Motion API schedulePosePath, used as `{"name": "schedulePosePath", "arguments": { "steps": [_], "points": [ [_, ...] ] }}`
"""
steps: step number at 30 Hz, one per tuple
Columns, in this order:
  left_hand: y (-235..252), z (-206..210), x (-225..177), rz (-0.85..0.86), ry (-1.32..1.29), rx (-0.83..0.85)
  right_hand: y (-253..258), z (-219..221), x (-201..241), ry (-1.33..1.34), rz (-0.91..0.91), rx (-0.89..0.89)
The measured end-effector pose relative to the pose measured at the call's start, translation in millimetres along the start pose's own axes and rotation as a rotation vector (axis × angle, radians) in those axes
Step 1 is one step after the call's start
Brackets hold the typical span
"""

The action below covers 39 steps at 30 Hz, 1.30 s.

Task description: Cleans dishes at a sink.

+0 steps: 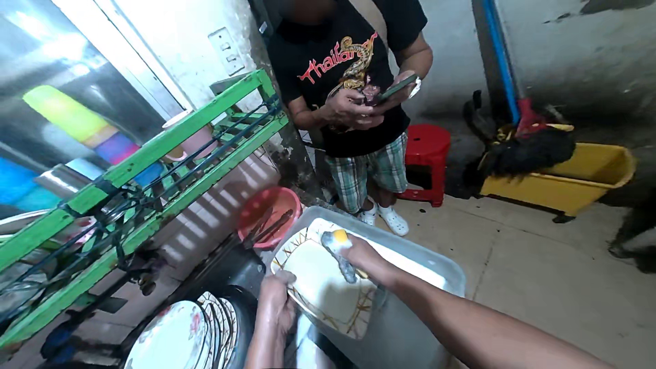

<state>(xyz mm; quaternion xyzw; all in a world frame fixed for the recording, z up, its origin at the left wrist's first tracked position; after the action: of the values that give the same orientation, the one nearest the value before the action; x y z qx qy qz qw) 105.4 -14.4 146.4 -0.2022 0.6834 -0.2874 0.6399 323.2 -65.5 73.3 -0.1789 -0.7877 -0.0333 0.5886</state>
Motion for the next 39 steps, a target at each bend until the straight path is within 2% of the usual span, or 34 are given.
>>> {"name": "schedulePosePath", "arguments": {
  "steps": [3, 6, 8, 10, 12, 14, 15, 18, 19, 21, 23, 24, 25, 27, 30, 32, 34, 36, 38, 39],
  "points": [
    [-8, 7, 21, -0.044, -0.016, 0.084, -10, 28, 34, -0.160, -0.111, 0.095],
    [-19, 9, 20, -0.006, -0.101, 0.213, -25, 68, 83, -0.037, -0.312, 0.124],
    [-28, 1, 15, 0.040, -0.105, 0.216, -24, 84, 97, -0.015, -0.420, 0.127],
    [-43, -8, 16, 0.093, -0.050, 0.201, -6, 77, 87, -0.091, -0.365, 0.085],
    [-53, -14, 23, 0.119, 0.010, 0.172, 16, 57, 73, -0.184, -0.271, -0.033],
    [-52, -21, 30, 0.111, -0.009, 0.160, 14, 61, 80, -0.177, -0.257, -0.047],
    [-48, -26, 32, 0.104, -0.030, 0.161, 3, 76, 91, -0.134, -0.304, 0.003],
    [-38, -45, 28, 0.108, -0.129, 0.174, -31, 136, 126, -0.036, -0.634, 0.122],
    [-41, -50, 26, 0.138, -0.126, 0.169, -29, 143, 128, -0.015, -0.654, 0.154],
    [-56, -54, 28, 0.191, -0.077, 0.178, -4, 124, 118, -0.034, -0.488, 0.112],
    [-64, -50, 38, 0.174, -0.080, 0.216, 26, 90, 105, -0.094, -0.297, -0.027],
    [-66, -48, 41, 0.141, -0.116, 0.254, 34, 80, 105, -0.118, -0.264, -0.057],
    [-66, -45, 44, 0.115, -0.132, 0.323, 33, 76, 114, -0.148, -0.297, -0.068],
    [-66, -38, 40, 0.097, -0.071, 0.491, 5, 86, 147, -0.153, -0.496, -0.038],
    [-49, -50, 31, 0.117, -0.117, 0.425, -44, 133, 180, -0.035, -0.780, 0.167],
    [-47, -58, 27, 0.142, -0.118, 0.340, -35, 131, 169, -0.005, -0.745, 0.159],
    [-51, -63, 28, 0.145, -0.132, 0.240, -6, 100, 143, -0.105, -0.636, -0.034],
    [-54, -61, 32, 0.120, -0.165, 0.197, 8, 82, 124, -0.215, -0.502, -0.128],
    [-49, -59, 32, 0.119, -0.172, 0.197, -8, 99, 132, -0.207, -0.492, -0.034],
    [-45, -58, 31, 0.134, -0.163, 0.213, -23, 116, 141, -0.163, -0.545, 0.041]
  ]
}}
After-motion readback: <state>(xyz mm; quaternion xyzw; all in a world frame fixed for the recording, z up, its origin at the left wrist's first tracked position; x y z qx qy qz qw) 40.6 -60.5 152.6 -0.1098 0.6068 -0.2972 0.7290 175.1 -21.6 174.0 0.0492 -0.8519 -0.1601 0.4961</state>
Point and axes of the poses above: each hand's wrist, its own y-axis towards the middle knuckle, its own z-axis out of the palm, x = y × z, the point moved 10 cm from there along y, towards the middle knuckle, and after that the axes turned 15 degrees about -z, right-handed, at the moved point
